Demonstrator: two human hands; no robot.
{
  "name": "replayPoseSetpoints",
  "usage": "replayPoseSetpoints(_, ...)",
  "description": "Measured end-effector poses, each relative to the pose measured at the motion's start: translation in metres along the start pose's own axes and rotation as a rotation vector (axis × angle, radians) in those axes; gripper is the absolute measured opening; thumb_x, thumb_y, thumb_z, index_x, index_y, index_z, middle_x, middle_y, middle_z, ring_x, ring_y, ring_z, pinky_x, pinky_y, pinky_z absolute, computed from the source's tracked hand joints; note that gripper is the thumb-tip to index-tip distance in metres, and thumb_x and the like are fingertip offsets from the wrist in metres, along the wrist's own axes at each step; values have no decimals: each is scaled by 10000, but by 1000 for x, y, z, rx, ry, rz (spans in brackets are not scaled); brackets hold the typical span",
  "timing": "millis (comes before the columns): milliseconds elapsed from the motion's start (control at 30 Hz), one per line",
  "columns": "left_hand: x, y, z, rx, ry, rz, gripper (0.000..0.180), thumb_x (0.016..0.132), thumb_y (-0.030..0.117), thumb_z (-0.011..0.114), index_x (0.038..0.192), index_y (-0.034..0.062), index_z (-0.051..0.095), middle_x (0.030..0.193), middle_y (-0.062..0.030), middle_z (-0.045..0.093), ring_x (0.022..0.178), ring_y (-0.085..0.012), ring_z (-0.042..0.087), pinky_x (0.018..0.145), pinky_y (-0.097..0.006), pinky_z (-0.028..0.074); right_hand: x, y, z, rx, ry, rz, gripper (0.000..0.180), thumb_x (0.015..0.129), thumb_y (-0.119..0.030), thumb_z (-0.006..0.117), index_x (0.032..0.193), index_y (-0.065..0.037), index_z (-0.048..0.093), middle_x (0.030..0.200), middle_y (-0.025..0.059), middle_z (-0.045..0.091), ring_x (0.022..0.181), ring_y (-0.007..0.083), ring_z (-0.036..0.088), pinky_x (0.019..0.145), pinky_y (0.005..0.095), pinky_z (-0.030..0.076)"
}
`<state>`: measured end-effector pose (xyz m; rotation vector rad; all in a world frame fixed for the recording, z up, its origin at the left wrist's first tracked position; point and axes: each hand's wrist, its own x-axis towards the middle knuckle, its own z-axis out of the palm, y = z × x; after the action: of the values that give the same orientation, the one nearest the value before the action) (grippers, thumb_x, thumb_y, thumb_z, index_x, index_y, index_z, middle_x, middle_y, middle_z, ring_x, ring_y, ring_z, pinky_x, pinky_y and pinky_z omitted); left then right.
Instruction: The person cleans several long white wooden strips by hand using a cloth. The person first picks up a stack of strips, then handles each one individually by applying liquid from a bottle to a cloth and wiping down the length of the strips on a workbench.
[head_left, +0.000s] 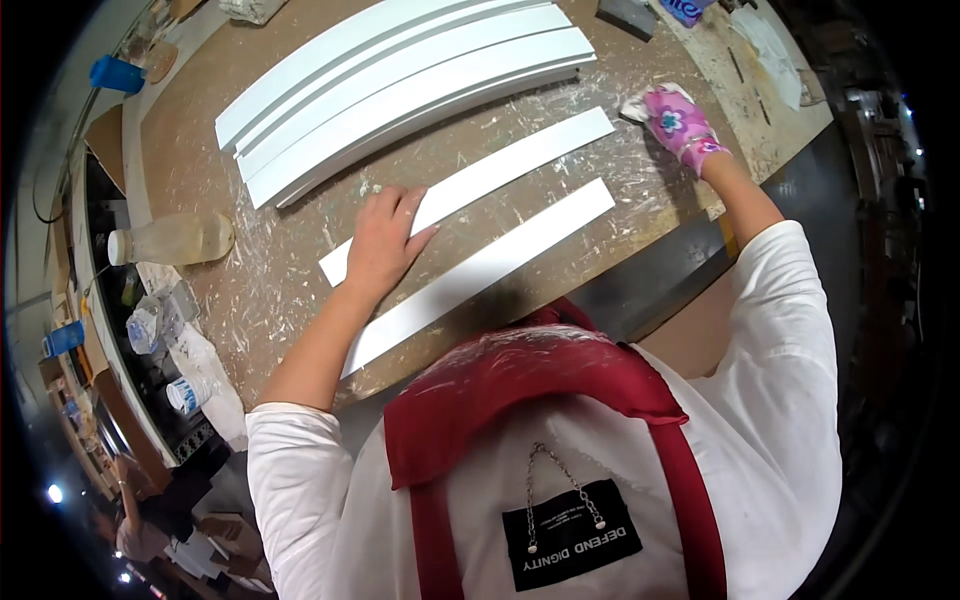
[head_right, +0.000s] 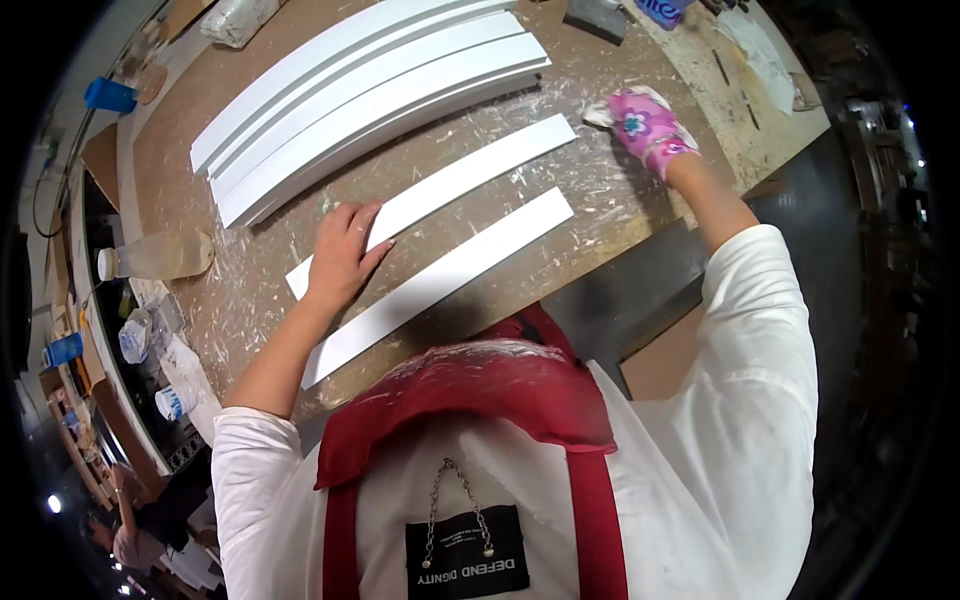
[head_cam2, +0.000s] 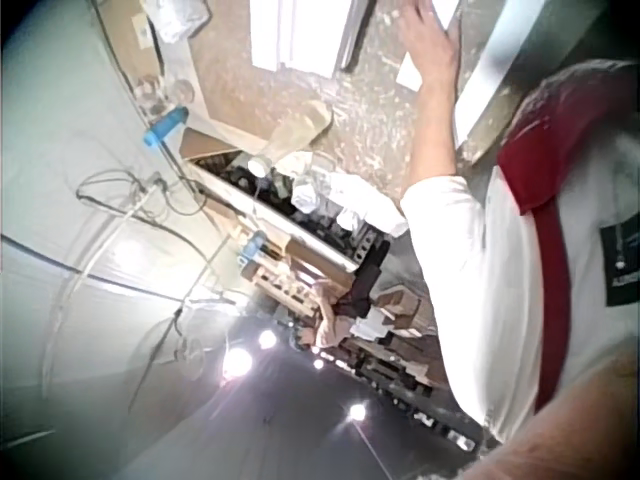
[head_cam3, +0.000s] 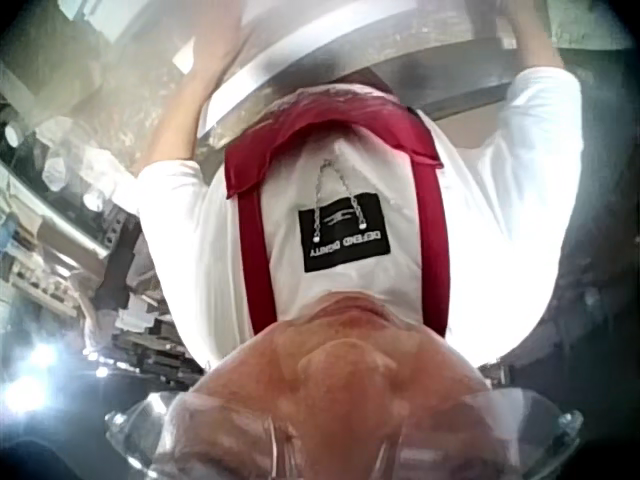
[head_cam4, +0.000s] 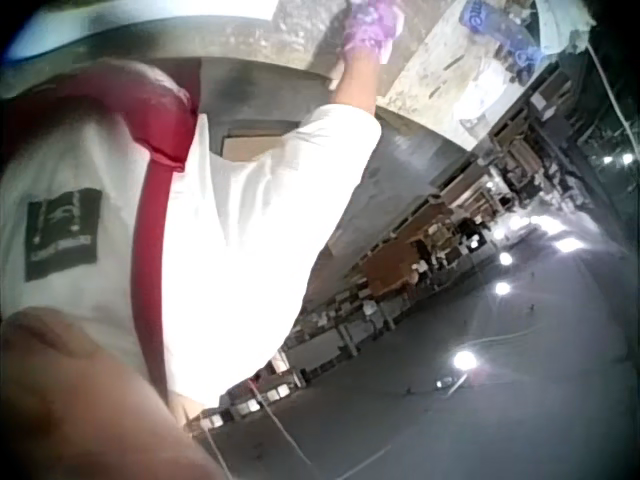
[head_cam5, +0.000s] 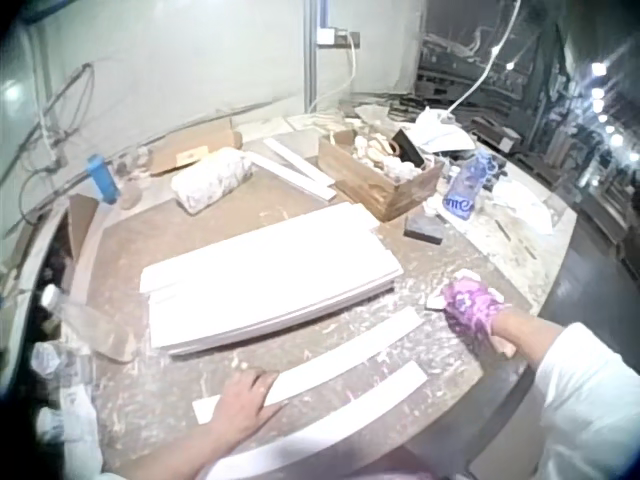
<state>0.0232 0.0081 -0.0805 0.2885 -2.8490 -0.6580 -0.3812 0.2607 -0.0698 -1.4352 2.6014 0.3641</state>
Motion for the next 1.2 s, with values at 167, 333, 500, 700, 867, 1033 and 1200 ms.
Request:
replayPoseSetpoints(167,-1,-2,1,2,24,-44,465,782,207,690,1185,53,517,1060,-159,518,967,-349,501,847,-412,421,-17,-129,-67,221,240,-195,212,831,-119,487,1004,-60,595,891,178,633,782,286,641,728,360,546)
replayPoseSetpoints(333,3,-3,-3,-12,26,-4,439,793,214,681,1167,45,524,1061,-159,522,966,-349,505,847,-409,424,0,-84,5,278,271,-79,223,837,-171,480,934,-3,590,889,202,630,826,323,629,788,398,516)
replayPoseSetpoints(500,25,-3,-1,-129,15,-6,385,812,204,667,1132,31,541,1033,-162,545,932,-342,529,832,-410,434,-11,-8,-16,709,31,269,291,869,-255,503,1018,-17,579,981,201,611,911,310,607,823,404,478)
replayPoseSetpoints(700,111,25,17,-240,-386,-166,316,788,205,688,1004,21,548,922,-165,572,873,-334,550,746,-396,435,-16,-62,-8,765,177,88,388,896,-375,536,941,6,588,943,226,592,922,351,578,818,402,435)
replayPoseSetpoints(867,169,44,54,-293,-426,-125,331,722,235,734,908,18,566,942,-195,600,895,-364,571,759,-435,446,-23,-69,-12,768,206,61,207,870,-182,514,959,-9,587,970,215,605,919,366,582,810,410,454)
replayPoseSetpoints(1033,211,72,77,-263,-387,-177,291,746,233,727,853,23,556,796,-138,597,740,-259,563,692,-357,446,-23,-67,2,618,317,11,188,841,-112,505,993,-15,557,957,207,607,919,366,589,802,418,463)
replayPoseSetpoints(1200,225,69,75,-282,-484,-160,240,753,205,715,801,43,545,758,-94,593,700,-199,536,659,-336,435,-26,-67,2,711,325,29,168,846,-109,495,972,-21,562,953,200,613,914,364,591,796,418,465)
